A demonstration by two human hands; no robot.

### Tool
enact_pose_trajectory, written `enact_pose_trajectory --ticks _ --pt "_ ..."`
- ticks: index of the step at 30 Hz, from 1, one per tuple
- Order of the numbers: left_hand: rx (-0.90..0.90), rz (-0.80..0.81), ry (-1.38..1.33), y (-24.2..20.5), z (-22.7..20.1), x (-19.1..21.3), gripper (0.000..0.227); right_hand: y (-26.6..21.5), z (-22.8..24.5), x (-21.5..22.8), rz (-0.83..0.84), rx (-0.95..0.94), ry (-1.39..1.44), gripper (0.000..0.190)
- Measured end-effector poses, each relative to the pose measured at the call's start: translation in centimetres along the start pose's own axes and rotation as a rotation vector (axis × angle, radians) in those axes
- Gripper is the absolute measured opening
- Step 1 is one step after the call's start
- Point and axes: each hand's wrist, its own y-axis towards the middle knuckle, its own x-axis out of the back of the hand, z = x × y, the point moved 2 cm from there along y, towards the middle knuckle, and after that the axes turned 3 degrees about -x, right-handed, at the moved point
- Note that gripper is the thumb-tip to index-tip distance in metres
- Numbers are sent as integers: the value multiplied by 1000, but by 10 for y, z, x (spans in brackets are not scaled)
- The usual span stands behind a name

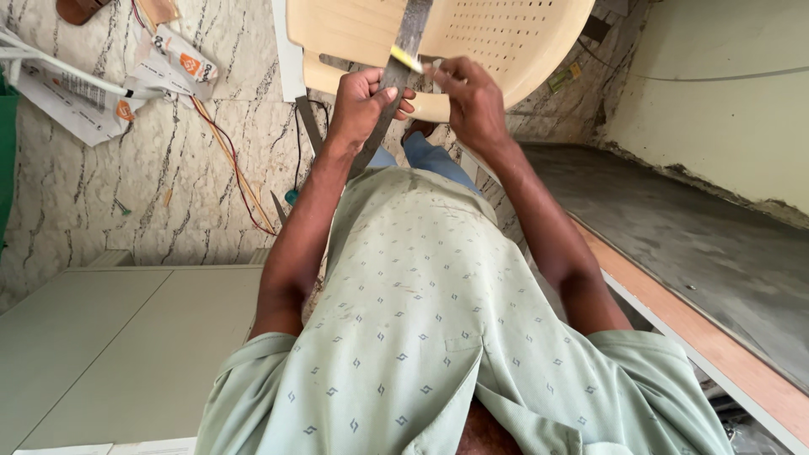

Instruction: The person cleans and marks metal bars using a small piece of abrasive block or cloth, measures sections using a measuring strip, and applies liquid coating from a small can to the surfaces.

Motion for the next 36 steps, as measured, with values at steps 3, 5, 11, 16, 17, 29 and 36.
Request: enact_pose_trajectory --ticks 3,5,11,16,17,29,36 --pt "1 -12 31 8 -5 1 22 -6 10 6 6 -27 74 47" --pt "15 -18 44 15 -7 2 19 0 8 11 -20 -115 225 46" --pt "-22 21 37 27 -9 1 15 31 -19 8 118 -764 754 23" --pt "27 -9 21 24 -2 -5 14 21 -18 8 122 -773 637 22" --pt "29 -18 20 24 -2 -6 13 18 -16 12 116 -748 584 21" --pt "10 -15 47 30 -5 -6 14 27 -18 28 -240 -258 124 20" --pt "-36 2 36 28 -10 -9 18 18 -13 0 -188 -12 -46 38"
